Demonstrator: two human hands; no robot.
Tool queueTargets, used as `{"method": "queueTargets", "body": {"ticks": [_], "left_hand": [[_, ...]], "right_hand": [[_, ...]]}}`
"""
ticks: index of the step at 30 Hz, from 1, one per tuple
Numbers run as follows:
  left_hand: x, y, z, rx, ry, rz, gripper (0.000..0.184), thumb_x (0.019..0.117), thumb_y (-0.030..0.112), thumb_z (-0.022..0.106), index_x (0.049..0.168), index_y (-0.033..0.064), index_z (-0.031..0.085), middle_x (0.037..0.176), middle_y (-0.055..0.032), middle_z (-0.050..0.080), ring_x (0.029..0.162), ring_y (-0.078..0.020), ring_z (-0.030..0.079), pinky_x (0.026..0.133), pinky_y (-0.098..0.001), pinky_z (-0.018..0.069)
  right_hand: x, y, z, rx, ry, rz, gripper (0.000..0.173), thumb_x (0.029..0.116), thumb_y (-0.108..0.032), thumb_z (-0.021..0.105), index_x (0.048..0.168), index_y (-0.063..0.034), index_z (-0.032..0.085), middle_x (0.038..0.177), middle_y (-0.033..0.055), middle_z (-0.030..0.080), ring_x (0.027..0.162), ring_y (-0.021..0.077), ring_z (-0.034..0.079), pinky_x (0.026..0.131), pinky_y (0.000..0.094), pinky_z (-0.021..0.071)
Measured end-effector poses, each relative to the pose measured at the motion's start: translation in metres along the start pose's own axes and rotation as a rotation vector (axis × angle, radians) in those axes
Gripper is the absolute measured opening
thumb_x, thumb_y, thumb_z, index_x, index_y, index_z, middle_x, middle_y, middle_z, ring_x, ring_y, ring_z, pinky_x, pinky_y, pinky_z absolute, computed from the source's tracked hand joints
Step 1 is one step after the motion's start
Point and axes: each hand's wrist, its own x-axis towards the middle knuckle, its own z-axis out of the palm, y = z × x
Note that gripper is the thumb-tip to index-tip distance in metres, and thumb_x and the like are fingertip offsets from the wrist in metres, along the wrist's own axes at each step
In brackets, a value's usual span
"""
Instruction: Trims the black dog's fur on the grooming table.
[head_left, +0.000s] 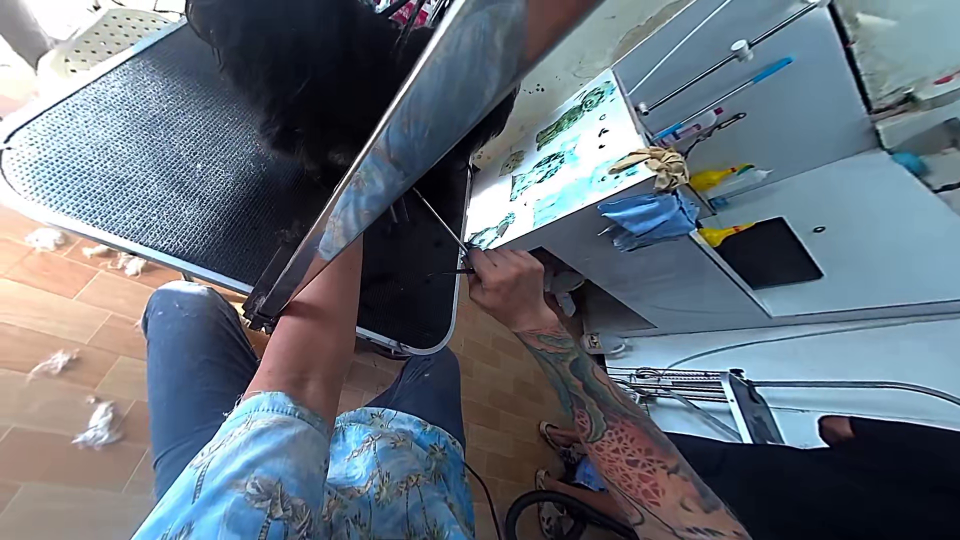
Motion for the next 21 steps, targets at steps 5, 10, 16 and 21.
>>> {"method": "queueTargets", "body": {"ticks": [5,10,16,21], "left_hand": [[0.0,0.006,0.002,0.004,-0.064,0.006,0.026,0.0952,0.011,0.055,0.109,-0.0047,0.069,0.103,-0.0184,0.068,0.1,-0.0191,0.063,0.094,-0.0309,0.0467],[-0.002,0.004,0.01,-0.026,-0.111,-0.098,0.025,0.0998,0.008,0.059,0.118,-0.0069,0.068,0.114,-0.0262,0.069,0.111,-0.034,0.065,0.102,-0.0435,0.0459],[-0.002,0.025,-0.01,-0.085,-0.134,-0.266,0.023,0.0985,0.008,0.062,0.117,-0.0042,0.067,0.112,-0.0198,0.068,0.107,-0.0226,0.063,0.098,-0.0364,0.0468],[-0.001,0.004,-0.008,-0.239,-0.07,-0.2,0.024,0.0907,0.014,0.065,0.111,0.0016,0.067,0.1,-0.0069,0.065,0.093,-0.0071,0.06,0.089,-0.0277,0.049]], "right_hand": [[-0.004,0.014,-0.014,0.039,-0.019,-0.103,0.024,0.0974,-0.016,0.053,0.079,-0.0054,0.063,0.06,0.0075,0.058,0.053,0.0247,0.059,0.05,0.0395,0.0434],[-0.007,0.014,-0.018,0.098,0.024,-0.123,0.024,0.0966,-0.015,0.053,0.078,-0.0047,0.064,0.056,0.0064,0.055,0.05,0.0227,0.056,0.047,0.0373,0.0417],[-0.011,0.007,-0.019,0.115,0.15,-0.137,0.023,0.0988,-0.015,0.057,0.083,-0.0035,0.068,0.061,0.0069,0.06,0.055,0.0228,0.058,0.056,0.0377,0.0472],[-0.01,0.002,-0.008,0.163,0.31,-0.014,0.026,0.0978,-0.02,0.061,0.079,-0.0037,0.069,0.06,0.0066,0.061,0.057,0.0219,0.059,0.059,0.0378,0.0495]]}}
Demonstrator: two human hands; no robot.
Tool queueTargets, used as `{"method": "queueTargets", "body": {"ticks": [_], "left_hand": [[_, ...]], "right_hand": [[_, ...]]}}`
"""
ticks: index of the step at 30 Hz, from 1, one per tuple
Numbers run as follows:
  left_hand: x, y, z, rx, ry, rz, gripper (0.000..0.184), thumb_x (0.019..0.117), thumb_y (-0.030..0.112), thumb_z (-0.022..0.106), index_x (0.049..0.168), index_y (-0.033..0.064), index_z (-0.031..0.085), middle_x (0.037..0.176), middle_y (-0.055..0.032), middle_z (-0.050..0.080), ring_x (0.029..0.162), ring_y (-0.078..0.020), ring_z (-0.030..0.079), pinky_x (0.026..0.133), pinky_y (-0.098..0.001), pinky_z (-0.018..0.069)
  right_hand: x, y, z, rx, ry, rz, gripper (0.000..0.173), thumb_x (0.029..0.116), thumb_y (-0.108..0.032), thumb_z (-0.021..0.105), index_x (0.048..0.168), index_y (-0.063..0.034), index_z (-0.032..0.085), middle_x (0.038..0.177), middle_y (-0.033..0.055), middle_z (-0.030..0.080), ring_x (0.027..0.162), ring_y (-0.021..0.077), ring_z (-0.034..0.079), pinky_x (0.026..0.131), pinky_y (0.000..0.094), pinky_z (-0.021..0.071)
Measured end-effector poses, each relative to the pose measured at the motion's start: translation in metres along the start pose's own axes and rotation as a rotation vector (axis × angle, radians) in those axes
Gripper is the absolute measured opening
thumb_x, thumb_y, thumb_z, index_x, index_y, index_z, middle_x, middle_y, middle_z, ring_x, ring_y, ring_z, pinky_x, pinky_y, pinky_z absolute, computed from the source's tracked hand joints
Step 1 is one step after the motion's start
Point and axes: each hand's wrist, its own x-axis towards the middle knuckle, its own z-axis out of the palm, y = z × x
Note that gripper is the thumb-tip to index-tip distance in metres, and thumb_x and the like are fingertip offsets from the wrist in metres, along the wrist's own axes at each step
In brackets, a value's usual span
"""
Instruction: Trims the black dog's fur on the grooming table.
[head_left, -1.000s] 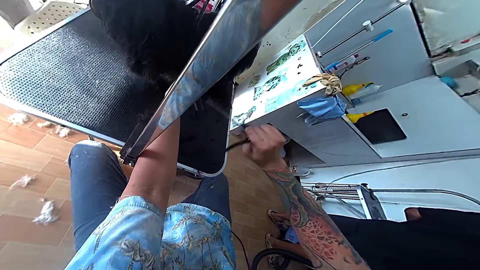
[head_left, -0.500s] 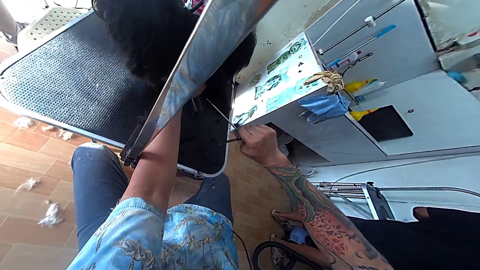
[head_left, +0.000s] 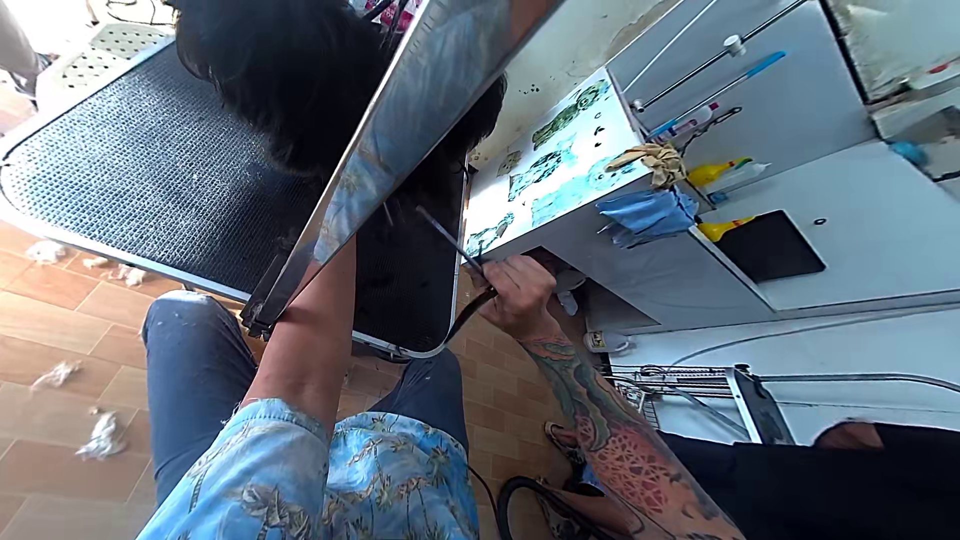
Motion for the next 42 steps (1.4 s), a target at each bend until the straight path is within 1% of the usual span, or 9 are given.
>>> {"method": "queueTargets", "body": {"ticks": [8,13,16,22,24,27,32,38,42], "left_hand": [[-0.001,-0.002,0.002,0.031,0.09,0.261,0.021,0.0928,0.018,0.061,0.099,-0.0007,0.07,0.088,-0.0045,0.066,0.087,-0.0019,0.059,0.085,-0.0189,0.0461],[0.015,-0.016,-0.003,0.193,-0.095,-0.124,0.023,0.0933,0.013,0.063,0.113,0.0021,0.067,0.104,-0.0067,0.066,0.098,-0.0071,0.06,0.093,-0.026,0.0468],[0.032,-0.136,0.033,0.084,0.126,0.066,0.038,0.0925,0.031,0.071,0.117,0.0019,0.069,0.106,-0.0122,0.071,0.098,-0.0152,0.068,0.087,-0.0338,0.0559],[0.032,-0.133,0.028,0.078,-0.009,-0.167,0.042,0.0941,0.038,0.068,0.123,0.0081,0.068,0.115,-0.0088,0.07,0.106,-0.0146,0.066,0.095,-0.0381,0.0536],[0.031,-0.132,0.028,0.065,-0.016,-0.221,0.043,0.0949,0.037,0.068,0.125,0.0063,0.067,0.119,-0.0122,0.07,0.111,-0.0194,0.066,0.098,-0.0414,0.0525],[0.024,-0.128,0.03,0.068,-0.018,-0.222,0.045,0.0966,0.041,0.064,0.126,0.0075,0.068,0.121,-0.014,0.07,0.115,-0.0242,0.065,0.102,-0.0484,0.0507],[0.005,-0.106,0.03,0.032,0.053,-0.204,0.043,0.0949,0.044,0.065,0.12,0.009,0.07,0.113,-0.0095,0.072,0.106,-0.0178,0.068,0.096,-0.0446,0.0534],[0.008,-0.137,0.037,0.038,0.085,-0.05,0.047,0.097,0.043,0.064,0.124,0.0052,0.068,0.118,-0.013,0.071,0.111,-0.0194,0.067,0.099,-0.0429,0.053],[0.006,-0.026,-0.001,0.08,0.03,-0.158,0.029,0.0853,0.019,0.07,0.11,0.0032,0.066,0.099,-0.0039,0.064,0.093,-0.0051,0.059,0.087,-0.0237,0.0482]], "right_hand": [[0.002,-0.007,0.015,0.004,-0.203,0.059,0.027,0.1,-0.02,0.054,0.081,-0.0061,0.067,0.061,0.0057,0.061,0.055,0.0226,0.061,0.05,0.0388,0.0465],[-0.011,-0.016,0.008,0.075,-0.167,-0.147,0.026,0.1011,-0.021,0.053,0.087,-0.0056,0.07,0.066,0.007,0.065,0.062,0.0239,0.062,0.066,0.041,0.0521],[-0.028,-0.017,0.019,0.388,-0.229,0.05,0.038,0.1039,-0.029,0.052,0.076,-0.0075,0.065,0.059,0.0029,0.06,0.054,0.0151,0.058,0.054,0.0337,0.0481],[-0.021,-0.016,0.032,0.437,-0.634,0.373,0.042,0.1044,-0.042,0.05,0.082,-0.011,0.067,0.065,0.0033,0.061,0.063,0.0174,0.062,0.058,0.0417,0.0482],[-0.012,-0.019,0.041,0.375,-0.567,0.371,0.034,0.1035,-0.036,0.055,0.091,-0.0117,0.075,0.078,0.0031,0.071,0.076,0.0175,0.069,0.072,0.0424,0.0556],[0.005,-0.026,0.059,0.27,-0.164,0.327,0.028,0.0993,-0.033,0.064,0.09,-0.0084,0.075,0.077,0.0036,0.071,0.073,0.018,0.068,0.069,0.0403,0.0565],[0.066,-0.038,0.079,0.073,0.088,0.357,0.067,0.077,-0.052,0.086,0.118,-0.0026,0.068,0.083,0.0084,0.068,0.077,0.0247,0.065,0.083,0.049,0.0523],[0.109,-0.016,0.089,0.399,0.113,0.641,0.014,0.0967,-0.017,0.069,0.099,-0.0054,0.075,0.084,0.0036,0.074,0.075,0.0104,0.069,0.075,0.0335,0.0587],[0.118,0.008,0.088,0.758,0.141,0.858,0.008,0.0931,-0.014,0.074,0.092,-0.0058,0.074,0.076,-0.001,0.07,0.066,0.0043,0.064,0.065,0.0249,0.0553]]}}
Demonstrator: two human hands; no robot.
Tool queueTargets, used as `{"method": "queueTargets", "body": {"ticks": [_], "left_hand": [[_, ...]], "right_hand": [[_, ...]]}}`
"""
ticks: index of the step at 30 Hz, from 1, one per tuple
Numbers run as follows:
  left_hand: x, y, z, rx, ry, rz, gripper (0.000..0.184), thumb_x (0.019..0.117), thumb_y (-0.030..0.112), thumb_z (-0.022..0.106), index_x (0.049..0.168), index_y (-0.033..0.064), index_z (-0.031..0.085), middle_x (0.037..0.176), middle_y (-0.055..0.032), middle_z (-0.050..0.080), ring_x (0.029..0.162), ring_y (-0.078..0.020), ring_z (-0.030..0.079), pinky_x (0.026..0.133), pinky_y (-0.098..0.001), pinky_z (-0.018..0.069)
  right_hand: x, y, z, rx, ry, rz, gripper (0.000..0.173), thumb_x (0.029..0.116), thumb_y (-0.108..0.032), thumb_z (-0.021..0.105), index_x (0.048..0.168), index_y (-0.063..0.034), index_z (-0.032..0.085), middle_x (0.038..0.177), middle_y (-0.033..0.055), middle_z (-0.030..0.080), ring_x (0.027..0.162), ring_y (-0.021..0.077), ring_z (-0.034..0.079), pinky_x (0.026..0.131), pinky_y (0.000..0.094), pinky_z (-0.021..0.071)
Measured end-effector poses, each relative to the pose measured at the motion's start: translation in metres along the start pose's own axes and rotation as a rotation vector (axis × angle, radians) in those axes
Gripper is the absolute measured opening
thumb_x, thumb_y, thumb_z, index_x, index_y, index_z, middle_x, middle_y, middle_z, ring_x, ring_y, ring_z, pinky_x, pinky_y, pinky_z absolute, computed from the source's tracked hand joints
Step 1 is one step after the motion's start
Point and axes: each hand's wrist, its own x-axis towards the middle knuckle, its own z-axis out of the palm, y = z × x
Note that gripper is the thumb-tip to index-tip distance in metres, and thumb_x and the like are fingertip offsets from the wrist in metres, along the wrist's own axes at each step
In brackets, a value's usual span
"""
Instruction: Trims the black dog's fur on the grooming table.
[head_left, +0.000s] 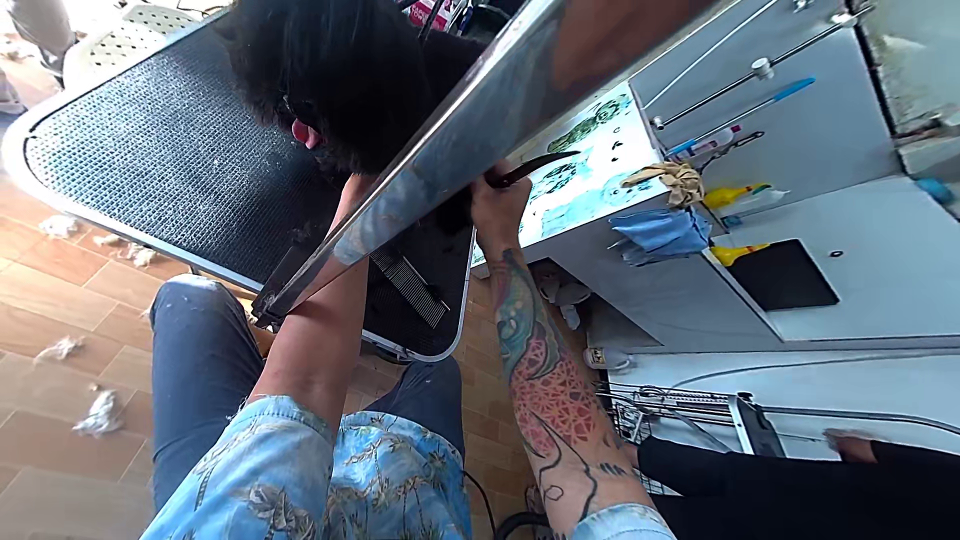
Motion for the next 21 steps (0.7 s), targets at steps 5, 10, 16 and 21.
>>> {"method": "queueTargets", "body": {"ticks": [5,10,16,21], "left_hand": [[0.011,-0.009,0.003,-0.012,-0.103,0.027,0.021,0.0979,0.009,0.055,0.114,0.0007,0.065,0.106,-0.0054,0.064,0.098,-0.0045,0.057,0.092,-0.0226,0.0444],[0.03,-0.076,0.035,-0.162,0.002,0.122,0.036,0.0981,0.027,0.064,0.127,0.0061,0.065,0.121,-0.008,0.067,0.113,-0.0107,0.062,0.101,-0.0313,0.0496],[0.039,-0.089,0.041,-0.093,-0.021,0.167,0.034,0.1035,0.031,0.055,0.125,0.0078,0.066,0.117,-0.0078,0.069,0.109,-0.0111,0.065,0.098,-0.0349,0.0528],[0.037,-0.084,0.035,-0.124,-0.06,0.081,0.036,0.1027,0.031,0.058,0.126,0.0052,0.065,0.118,-0.0107,0.068,0.109,-0.0152,0.065,0.098,-0.037,0.0534]], "right_hand": [[0.005,-0.001,-0.008,0.096,0.05,0.117,0.009,0.0918,-0.013,0.077,0.091,-0.0069,0.07,0.069,-0.0027,0.063,0.059,0.006,0.058,0.058,0.0254,0.0526],[-0.061,-0.038,-0.012,-0.131,0.157,-0.129,0.016,0.1026,-0.025,0.065,0.108,-0.01,0.066,0.064,-0.0042,0.05,0.049,0.0046,0.045,0.045,0.0216,0.0413],[-0.054,-0.022,0.012,-0.511,0.072,-0.055,0.058,0.092,-0.041,0.074,0.139,-0.0103,0.063,0.078,0.0039,0.067,0.066,0.0191,0.062,0.065,0.0466,0.0538],[-0.019,-0.028,0.009,-0.49,-0.054,0.078,0.028,0.0984,-0.032,0.067,0.081,-0.0108,0.068,0.067,0.0015,0.059,0.063,0.0156,0.057,0.062,0.0434,0.0454]]}}
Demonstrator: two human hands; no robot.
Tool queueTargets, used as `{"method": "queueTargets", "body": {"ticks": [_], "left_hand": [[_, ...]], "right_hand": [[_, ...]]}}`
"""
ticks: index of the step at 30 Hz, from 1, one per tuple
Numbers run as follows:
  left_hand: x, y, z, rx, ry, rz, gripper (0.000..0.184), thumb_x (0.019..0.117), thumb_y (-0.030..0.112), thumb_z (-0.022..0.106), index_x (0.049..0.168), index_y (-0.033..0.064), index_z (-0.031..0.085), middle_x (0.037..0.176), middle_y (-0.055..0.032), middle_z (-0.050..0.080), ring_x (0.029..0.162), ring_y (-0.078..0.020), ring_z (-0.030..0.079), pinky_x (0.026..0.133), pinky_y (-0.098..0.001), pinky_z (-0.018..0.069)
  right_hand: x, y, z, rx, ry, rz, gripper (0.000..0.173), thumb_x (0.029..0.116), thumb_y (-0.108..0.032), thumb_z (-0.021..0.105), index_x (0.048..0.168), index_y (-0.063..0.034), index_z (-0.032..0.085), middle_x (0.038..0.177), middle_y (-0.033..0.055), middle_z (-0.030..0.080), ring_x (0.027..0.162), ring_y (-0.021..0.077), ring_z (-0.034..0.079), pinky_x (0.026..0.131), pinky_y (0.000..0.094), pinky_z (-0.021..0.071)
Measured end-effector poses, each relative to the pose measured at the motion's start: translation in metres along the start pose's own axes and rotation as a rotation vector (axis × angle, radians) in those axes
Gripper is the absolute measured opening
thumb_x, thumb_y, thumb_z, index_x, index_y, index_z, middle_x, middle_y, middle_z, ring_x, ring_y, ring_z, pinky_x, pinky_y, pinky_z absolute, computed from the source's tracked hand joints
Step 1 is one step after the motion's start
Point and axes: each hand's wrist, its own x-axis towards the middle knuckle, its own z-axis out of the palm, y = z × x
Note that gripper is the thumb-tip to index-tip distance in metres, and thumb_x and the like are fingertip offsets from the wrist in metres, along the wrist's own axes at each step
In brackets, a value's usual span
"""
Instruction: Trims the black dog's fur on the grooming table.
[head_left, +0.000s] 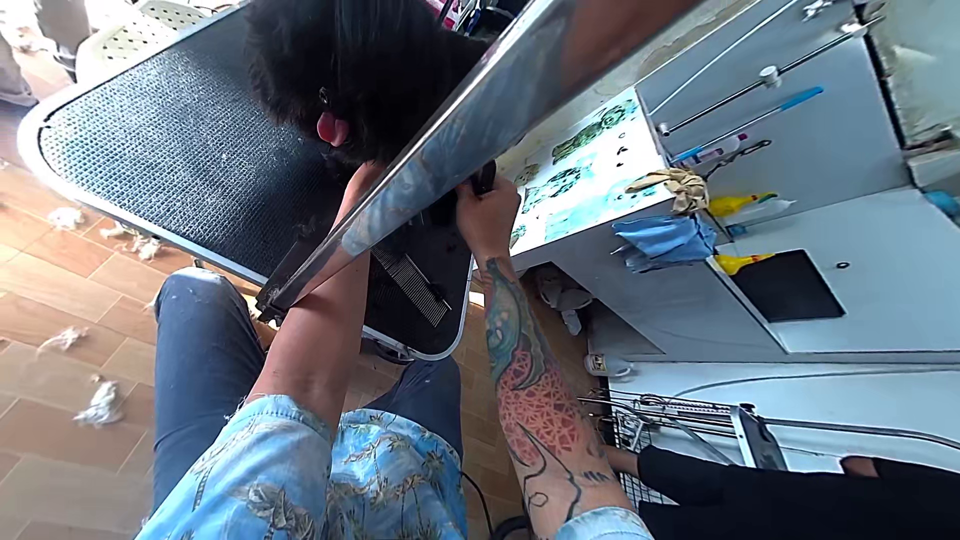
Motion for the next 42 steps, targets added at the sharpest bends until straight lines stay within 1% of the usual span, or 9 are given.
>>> {"method": "queueTargets", "body": {"ticks": [4,12,19,22,24,27,29,38,42], "left_hand": [[-0.011,0.008,-0.001,-0.056,0.04,-0.037,0.035,0.1027,0.031,0.057,0.121,0.0042,0.068,0.114,-0.0112,0.07,0.106,-0.0173,0.066,0.097,-0.0403,0.053],[-0.051,0.051,0.021,-1.102,0.317,-0.163,0.035,0.0946,-0.002,0.059,0.129,0.0017,0.052,0.111,-0.0151,0.069,0.098,-0.03,0.071,0.086,-0.0505,0.0612],[-0.064,0.074,0.035,-0.908,0.38,-0.004,0.029,0.094,-0.001,0.065,0.122,0.0029,0.061,0.111,-0.0058,0.068,0.103,-0.0167,0.067,0.092,-0.0379,0.0579],[-0.07,0.1,0.024,-0.941,0.426,0.057,0.02,0.0979,-0.007,0.053,0.103,0.0095,0.063,0.092,0.0032,0.07,0.086,-0.0066,0.067,0.081,-0.0258,0.058],[-0.071,0.076,0.028,-0.947,0.355,0.248,0.026,0.0992,-0.009,0.043,0.11,0.0062,0.062,0.096,0.0031,0.068,0.089,-0.0047,0.065,0.082,-0.0224,0.0557],[-0.073,0.082,0.02,-0.923,0.381,-0.117,0.024,0.0957,-0.01,0.051,0.104,0.0118,0.058,0.09,0.0051,0.066,0.083,-0.0049,0.063,0.077,-0.0251,0.0563],[-0.074,0.059,0.025,-0.929,0.327,-0.067,0.027,0.0949,-0.008,0.057,0.119,0.0053,0.058,0.101,0.0009,0.063,0.092,-0.0088,0.062,0.084,-0.0292,0.0556],[-0.104,0.088,0.003,-0.856,0.174,-0.137,0.026,0.0902,-0.008,0.066,0.111,0.0078,0.062,0.096,0.0005,0.069,0.085,-0.0109,0.068,0.08,-0.0303,0.0601],[-0.102,0.08,0.002,-0.788,0.254,-0.082,0.024,0.0923,-0.004,0.066,0.115,0.004,0.061,0.098,-0.0026,0.07,0.091,-0.0153,0.069,0.087,-0.0356,0.0599]], "right_hand": [[0.01,0.013,0.003,0.229,-0.063,0.002,0.018,0.0971,-0.023,0.07,0.085,-0.0096,0.072,0.071,-0.0007,0.065,0.063,0.0084,0.059,0.063,0.0345,0.0503],[0.015,0.02,0.012,0.591,-0.122,-0.082,0.012,0.0984,-0.007,0.066,0.088,-0.0044,0.072,0.075,-0.0005,0.067,0.068,0.0046,0.061,0.067,0.0246,0.0534],[0.009,0.015,0.017,0.641,-0.164,-0.062,0.018,0.0988,-0.005,0.065,0.081,-0.0067,0.066,0.071,-0.004,0.061,0.065,0.0023,0.056,0.065,0.0224,0.0502],[0.004,0.012,0.021,0.697,-0.169,-0.055,0.012,0.0983,-0.003,0.064,0.088,-0.004,0.071,0.077,-0.0018,0.068,0.073,0.0027,0.063,0.074,0.0242,0.0555],[0.0,0.015,0.023,0.735,-0.186,-0.041,0.011,0.0987,-0.003,0.064,0.091,-0.0029,0.072,0.08,-0.0005,0.07,0.076,0.0037,0.065,0.077,0.0254,0.0565],[-0.005,0.023,0.024,0.761,-0.212,-0.045,0.02,0.0995,-0.004,0.061,0.08,-0.0072,0.066,0.071,-0.0038,0.061,0.067,0.0032,0.056,0.066,0.0231,0.05],[-0.01,0.026,0.021,0.798,-0.23,-0.044,0.024,0.1002,-0.005,0.06,0.076,-0.0094,0.063,0.068,-0.0055,0.056,0.062,0.0028,0.052,0.06,0.0214,0.0455],[-0.046,0.022,-0.003,0.763,-0.271,0.034,0.022,0.1039,-0.024,0.062,0.083,-0.0175,0.067,0.068,-0.0068,0.055,0.055,0.001,0.046,0.049,0.016,0.039],[-0.04,0.021,0.007,0.904,-0.275,0.209,0.022,0.1038,-0.015,0.06,0.086,-0.0062,0.069,0.069,-0.0014,0.06,0.054,0.0051,0.049,0.05,0.0212,0.0423]]}}
